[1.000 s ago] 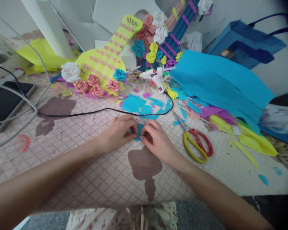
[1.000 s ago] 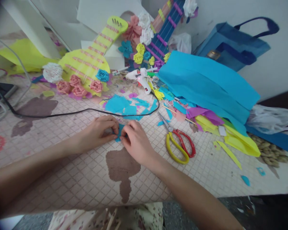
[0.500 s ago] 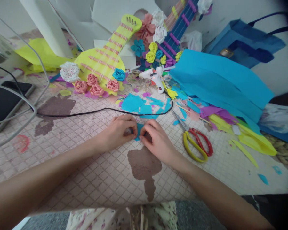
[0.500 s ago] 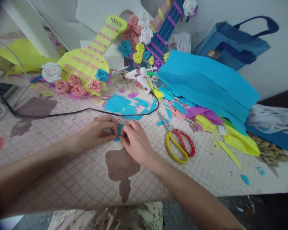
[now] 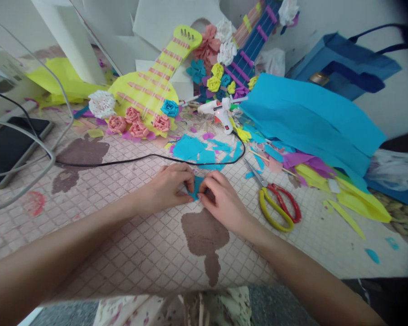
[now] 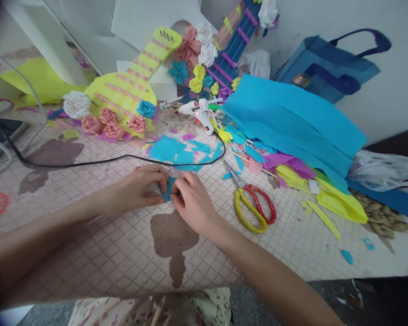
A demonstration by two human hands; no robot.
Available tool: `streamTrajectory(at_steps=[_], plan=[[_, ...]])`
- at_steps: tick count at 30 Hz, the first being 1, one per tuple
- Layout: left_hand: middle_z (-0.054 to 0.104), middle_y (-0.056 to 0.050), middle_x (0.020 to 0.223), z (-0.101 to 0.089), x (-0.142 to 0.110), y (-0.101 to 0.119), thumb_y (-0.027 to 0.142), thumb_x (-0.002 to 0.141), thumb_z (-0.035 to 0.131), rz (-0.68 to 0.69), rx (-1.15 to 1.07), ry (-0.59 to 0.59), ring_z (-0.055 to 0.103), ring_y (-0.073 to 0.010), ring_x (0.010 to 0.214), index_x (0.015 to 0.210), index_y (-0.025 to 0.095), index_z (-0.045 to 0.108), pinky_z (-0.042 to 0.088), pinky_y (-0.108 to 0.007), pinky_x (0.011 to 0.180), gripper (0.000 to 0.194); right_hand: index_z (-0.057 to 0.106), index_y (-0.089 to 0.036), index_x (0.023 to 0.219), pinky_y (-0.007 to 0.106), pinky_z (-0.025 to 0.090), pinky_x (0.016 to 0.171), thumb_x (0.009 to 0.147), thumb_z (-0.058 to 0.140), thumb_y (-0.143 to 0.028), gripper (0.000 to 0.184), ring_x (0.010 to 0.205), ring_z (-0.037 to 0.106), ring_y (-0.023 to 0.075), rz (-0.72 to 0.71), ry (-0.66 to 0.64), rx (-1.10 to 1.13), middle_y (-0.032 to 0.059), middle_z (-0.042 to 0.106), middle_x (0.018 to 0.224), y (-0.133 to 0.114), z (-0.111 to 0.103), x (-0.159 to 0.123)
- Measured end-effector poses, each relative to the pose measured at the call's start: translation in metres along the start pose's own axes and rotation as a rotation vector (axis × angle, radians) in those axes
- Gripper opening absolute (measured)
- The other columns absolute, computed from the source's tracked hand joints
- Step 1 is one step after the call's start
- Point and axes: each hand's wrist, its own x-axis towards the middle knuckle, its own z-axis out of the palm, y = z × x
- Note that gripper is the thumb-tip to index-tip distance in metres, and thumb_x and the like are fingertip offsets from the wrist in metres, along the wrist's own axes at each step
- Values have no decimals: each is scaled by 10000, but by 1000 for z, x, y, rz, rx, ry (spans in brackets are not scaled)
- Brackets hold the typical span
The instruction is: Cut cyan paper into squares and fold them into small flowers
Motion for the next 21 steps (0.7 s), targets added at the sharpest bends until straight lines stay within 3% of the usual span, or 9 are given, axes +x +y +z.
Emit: streamTrajectory(at_steps=[6,17,21], plan=[[553,-39,896,-4,0,2,178,816,535,1,-6,-37,531,-182,890,793,178,619,406,-291,735,87,500,-202,779,348,454,806,816,540,-100,115,932,509,203,5,1,-6,58,489,923,0,0,0],[564,-23,915,6,-3,-1,207,749,629,-9,13,24,528,-195,923,780,191,587,393,-345,827,56,495,-203,781,356,455,818,809,535,-87,126,925,506,201,-1,4,-2,55,489,918,0,1,0],[584,-33,949,5,-3,-2,212,765,627,1,-8,30,526,-208,973,862,201,595,400,-348,852,103,501,-199,788,350,451,825,814,538,-96,113,931,508,198,0,-2,9,55,488,918,0,0,0]])
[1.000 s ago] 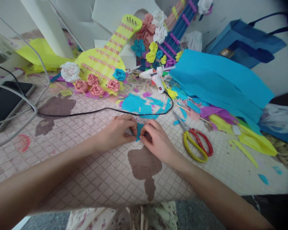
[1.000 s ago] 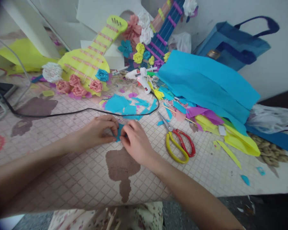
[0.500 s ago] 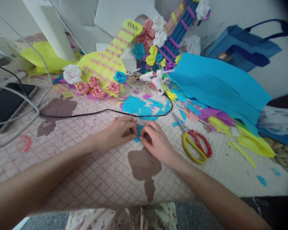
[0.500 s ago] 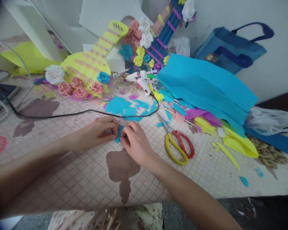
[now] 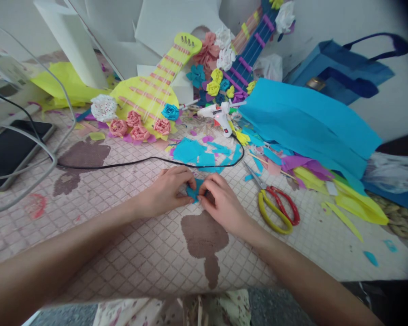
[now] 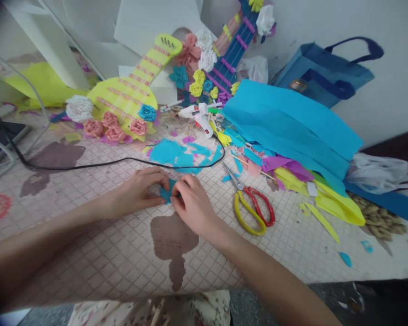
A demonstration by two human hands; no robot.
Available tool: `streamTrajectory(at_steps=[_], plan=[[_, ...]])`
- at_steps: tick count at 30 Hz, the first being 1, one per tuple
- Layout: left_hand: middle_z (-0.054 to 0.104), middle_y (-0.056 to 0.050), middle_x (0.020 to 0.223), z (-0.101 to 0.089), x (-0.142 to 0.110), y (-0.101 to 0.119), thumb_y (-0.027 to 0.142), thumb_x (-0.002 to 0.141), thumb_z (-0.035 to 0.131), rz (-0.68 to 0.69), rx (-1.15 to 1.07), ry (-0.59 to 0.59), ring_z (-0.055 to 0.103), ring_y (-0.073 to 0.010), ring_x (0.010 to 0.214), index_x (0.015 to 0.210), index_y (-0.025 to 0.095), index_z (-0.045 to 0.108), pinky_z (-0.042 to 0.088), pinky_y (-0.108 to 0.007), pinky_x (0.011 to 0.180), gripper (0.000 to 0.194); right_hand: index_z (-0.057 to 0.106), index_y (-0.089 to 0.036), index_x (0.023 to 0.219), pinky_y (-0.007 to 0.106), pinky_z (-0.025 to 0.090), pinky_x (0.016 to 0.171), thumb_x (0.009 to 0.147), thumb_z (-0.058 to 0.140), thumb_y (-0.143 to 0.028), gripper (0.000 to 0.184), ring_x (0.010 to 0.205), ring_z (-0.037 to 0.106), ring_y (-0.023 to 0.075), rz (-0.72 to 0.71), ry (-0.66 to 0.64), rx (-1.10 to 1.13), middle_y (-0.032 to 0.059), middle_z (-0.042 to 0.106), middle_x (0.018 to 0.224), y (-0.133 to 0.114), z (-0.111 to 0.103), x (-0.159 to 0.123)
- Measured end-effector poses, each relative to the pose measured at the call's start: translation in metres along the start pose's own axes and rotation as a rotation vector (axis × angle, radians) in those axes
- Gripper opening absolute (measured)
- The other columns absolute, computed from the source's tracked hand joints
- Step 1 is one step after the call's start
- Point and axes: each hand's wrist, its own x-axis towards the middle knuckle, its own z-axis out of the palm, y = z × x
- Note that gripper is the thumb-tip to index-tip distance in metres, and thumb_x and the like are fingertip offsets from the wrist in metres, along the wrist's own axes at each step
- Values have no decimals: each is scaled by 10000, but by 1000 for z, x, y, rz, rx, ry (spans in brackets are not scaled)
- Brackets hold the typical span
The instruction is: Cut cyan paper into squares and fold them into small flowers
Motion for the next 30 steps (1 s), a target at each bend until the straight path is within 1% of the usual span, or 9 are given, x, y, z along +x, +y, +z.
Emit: streamTrajectory(at_steps=[2,3,6,9,14,19,24,30], plan=[[589,-36,988,-2,0,-1,209,775,625,22,-24,-4,525,-207,999,934,213,605,403,-349,868,161,507,-202,800,347,452,819,813,549,-105,107,933,509,198,5,-8,11,52,485,920,0,-1,0],[589,-37,998,-4,1,-1,210,783,621,37,-40,-17,529,-203,997,942,216,612,408,-346,868,160,513,-204,808,346,454,815,809,560,-110,105,935,509,197,5,-14,19,51,485,924,1,-2,-1],[584,-37,982,-8,2,-4,202,797,604,79,-86,-73,546,-187,968,823,198,635,428,-329,854,40,532,-207,834,339,454,814,793,592,-117,115,932,511,188,5,-42,52,45,484,938,3,-5,-1],[580,-46,1012,-12,3,-6,170,803,585,101,-119,-103,547,-186,996,754,186,644,433,-326,871,79,541,-209,829,329,457,817,792,590,-104,121,920,514,173,0,-81,90,37,483,951,5,-9,-1],[576,-60,1072,-18,3,-10,137,821,544,123,-167,-150,560,-178,1009,783,184,663,442,-320,864,134,553,-209,844,309,478,814,812,568,-96,119,944,521,157,-7,-163,177,38,472,998,8,-17,0],[589,-65,1057,-19,4,-13,130,814,539,141,-203,-158,570,-177,979,782,178,648,458,-315,823,123,576,-213,831,314,489,809,812,557,-89,126,942,528,157,-23,-183,193,33,479,987,10,-20,0],[586,-64,1060,-19,4,-11,137,828,529,145,-171,-166,567,-169,977,778,178,646,450,-310,839,134,605,-221,833,300,499,776,817,560,-87,143,970,519,169,-27,-211,208,41,465,1016,8,-20,0],[570,-69,1075,-21,4,-8,140,830,540,140,-173,-179,553,-177,1017,783,178,668,439,-303,857,141,621,-221,822,318,478,842,813,568,-72,158,1001,513,169,-53,-241,197,35,460,1017,8,-22,0]])
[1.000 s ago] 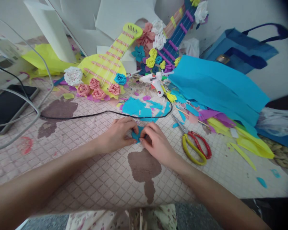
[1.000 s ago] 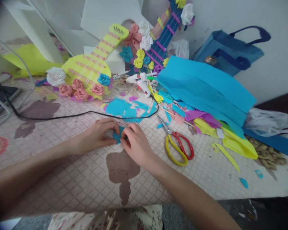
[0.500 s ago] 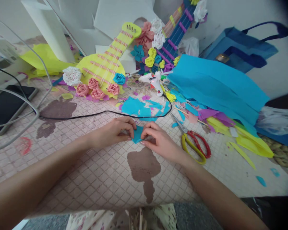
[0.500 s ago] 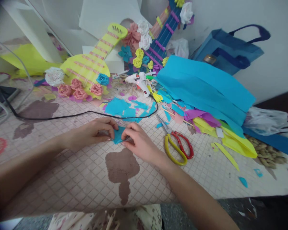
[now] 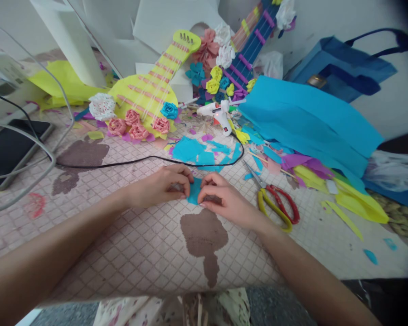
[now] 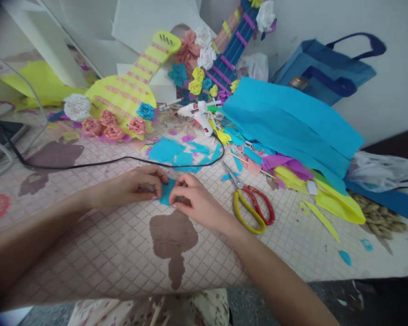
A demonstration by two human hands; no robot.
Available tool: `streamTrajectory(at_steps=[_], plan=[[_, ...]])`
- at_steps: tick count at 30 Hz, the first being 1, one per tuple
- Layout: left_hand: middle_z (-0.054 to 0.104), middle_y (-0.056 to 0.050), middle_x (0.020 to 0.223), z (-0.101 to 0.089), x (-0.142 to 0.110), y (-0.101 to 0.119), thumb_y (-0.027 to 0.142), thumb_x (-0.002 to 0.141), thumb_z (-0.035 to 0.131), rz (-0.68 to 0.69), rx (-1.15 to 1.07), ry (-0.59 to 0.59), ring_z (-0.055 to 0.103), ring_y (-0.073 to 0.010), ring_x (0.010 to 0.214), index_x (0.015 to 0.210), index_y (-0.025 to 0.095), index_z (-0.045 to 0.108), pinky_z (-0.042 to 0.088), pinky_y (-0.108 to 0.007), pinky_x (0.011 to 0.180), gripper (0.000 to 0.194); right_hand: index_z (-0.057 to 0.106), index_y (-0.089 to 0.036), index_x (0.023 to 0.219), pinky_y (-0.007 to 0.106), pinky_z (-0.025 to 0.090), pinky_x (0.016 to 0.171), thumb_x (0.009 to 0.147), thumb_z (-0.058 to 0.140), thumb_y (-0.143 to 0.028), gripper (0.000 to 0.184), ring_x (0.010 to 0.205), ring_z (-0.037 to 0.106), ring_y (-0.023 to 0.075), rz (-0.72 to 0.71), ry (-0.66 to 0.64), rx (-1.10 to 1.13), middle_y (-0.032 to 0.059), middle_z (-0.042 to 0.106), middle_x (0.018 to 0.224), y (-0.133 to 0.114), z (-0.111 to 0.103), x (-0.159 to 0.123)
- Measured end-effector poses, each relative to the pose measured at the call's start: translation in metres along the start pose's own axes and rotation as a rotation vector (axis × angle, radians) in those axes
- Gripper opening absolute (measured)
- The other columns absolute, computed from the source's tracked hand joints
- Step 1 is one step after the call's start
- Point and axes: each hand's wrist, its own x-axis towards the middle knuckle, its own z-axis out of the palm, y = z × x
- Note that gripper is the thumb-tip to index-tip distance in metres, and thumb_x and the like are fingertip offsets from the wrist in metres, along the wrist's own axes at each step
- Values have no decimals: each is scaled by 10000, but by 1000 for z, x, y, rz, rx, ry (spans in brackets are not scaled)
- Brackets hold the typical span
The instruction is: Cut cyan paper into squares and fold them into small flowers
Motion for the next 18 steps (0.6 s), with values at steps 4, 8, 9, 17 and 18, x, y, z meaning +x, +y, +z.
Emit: streamTrajectory(at_steps=[4,8,9,17,18], plan=[[565,-66,1083,-1,0,0,148,829,545,-12,-7,-4,551,-175,1021,781,181,668,445,-294,843,137,598,-224,854,324,475,870,796,600,-98,139,1023,509,168,7,6,34,34,455,1042,3,-2,0],[565,-64,1084,1,0,-2,128,825,533,-17,-2,1,559,-164,986,785,175,647,456,-273,789,130,577,-206,826,296,471,831,831,545,-93,117,949,521,146,14,33,17,33,459,1006,3,0,0],[566,-63,1078,2,0,-2,126,823,531,-17,5,8,560,-161,974,781,173,642,456,-271,784,127,574,-202,824,298,465,832,832,540,-89,118,936,522,143,17,45,5,33,462,999,2,1,1],[575,-46,996,11,3,-1,164,821,541,-50,111,75,549,-168,917,773,176,634,439,-307,813,105,553,-190,805,299,450,782,818,558,-103,89,871,513,152,61,155,-85,33,479,937,-1,15,5],[574,-46,1000,11,3,-2,172,821,545,-57,121,76,546,-173,931,778,178,635,434,-313,827,100,551,-190,806,298,449,781,814,566,-106,86,866,514,151,63,158,-82,33,478,936,-1,15,5]])
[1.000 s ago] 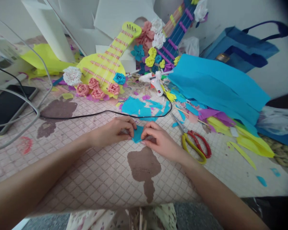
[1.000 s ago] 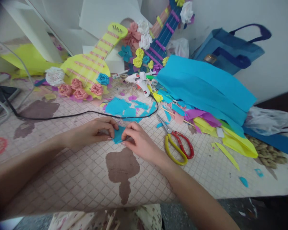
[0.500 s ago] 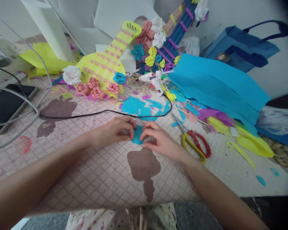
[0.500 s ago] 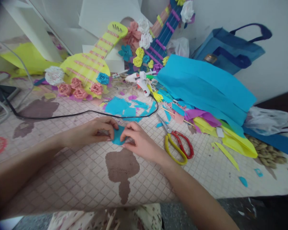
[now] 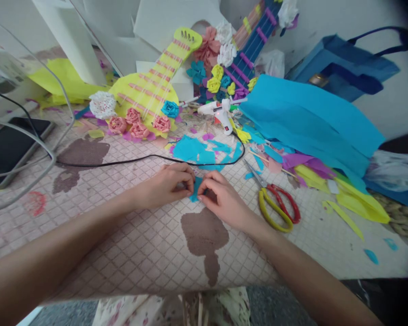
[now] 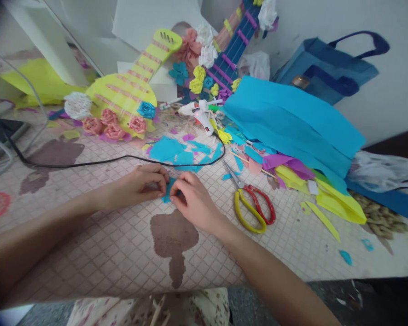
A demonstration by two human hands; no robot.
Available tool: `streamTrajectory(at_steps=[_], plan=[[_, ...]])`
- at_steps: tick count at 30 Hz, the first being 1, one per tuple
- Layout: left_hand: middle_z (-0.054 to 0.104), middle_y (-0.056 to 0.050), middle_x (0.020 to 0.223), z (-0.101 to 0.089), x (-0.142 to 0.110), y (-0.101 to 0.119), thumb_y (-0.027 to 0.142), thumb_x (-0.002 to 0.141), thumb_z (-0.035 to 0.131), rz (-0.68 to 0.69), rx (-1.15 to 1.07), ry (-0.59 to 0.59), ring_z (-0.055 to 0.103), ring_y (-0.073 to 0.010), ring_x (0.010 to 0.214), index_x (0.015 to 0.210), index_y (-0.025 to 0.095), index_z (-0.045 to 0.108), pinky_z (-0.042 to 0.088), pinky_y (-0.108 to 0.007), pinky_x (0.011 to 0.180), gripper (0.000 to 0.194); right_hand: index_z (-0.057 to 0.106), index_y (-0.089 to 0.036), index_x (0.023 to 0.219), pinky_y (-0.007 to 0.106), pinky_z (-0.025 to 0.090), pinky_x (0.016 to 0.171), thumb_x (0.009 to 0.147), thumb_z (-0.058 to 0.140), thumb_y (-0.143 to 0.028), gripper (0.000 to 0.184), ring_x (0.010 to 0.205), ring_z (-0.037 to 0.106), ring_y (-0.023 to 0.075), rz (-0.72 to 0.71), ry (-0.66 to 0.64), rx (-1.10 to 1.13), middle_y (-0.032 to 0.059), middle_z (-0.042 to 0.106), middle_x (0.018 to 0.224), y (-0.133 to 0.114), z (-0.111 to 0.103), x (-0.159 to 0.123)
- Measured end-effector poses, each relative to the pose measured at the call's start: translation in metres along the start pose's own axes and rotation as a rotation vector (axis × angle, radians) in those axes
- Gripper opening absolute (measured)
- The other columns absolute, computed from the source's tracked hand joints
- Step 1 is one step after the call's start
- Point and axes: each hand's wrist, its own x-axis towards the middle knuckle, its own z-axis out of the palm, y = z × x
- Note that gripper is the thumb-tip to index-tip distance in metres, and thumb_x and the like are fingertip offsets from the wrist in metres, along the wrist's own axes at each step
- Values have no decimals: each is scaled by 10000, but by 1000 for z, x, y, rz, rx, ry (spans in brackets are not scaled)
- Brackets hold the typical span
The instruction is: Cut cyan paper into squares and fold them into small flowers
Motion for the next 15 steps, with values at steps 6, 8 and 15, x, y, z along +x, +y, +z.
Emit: streamTrajectory(at_steps=[6,8,15], plan=[[568,-42,1021,1,-1,-2,186,828,551,-10,4,-5,528,-188,997,801,188,640,409,-331,881,93,554,-203,828,303,461,803,805,562,-94,112,925,524,155,29,-59,87,40,466,1011,2,-8,-2],[568,-41,1015,1,-1,-2,187,830,550,-7,1,-1,530,-184,987,802,188,640,408,-328,877,95,552,-202,811,305,466,792,814,539,-83,120,895,527,148,31,-60,95,38,465,1003,2,-8,-2],[581,-41,993,2,0,0,176,825,560,0,12,21,529,-183,987,791,186,639,416,-307,846,86,555,-195,805,326,451,795,808,566,-105,91,902,514,172,-8,22,-5,43,484,945,1,1,0]])
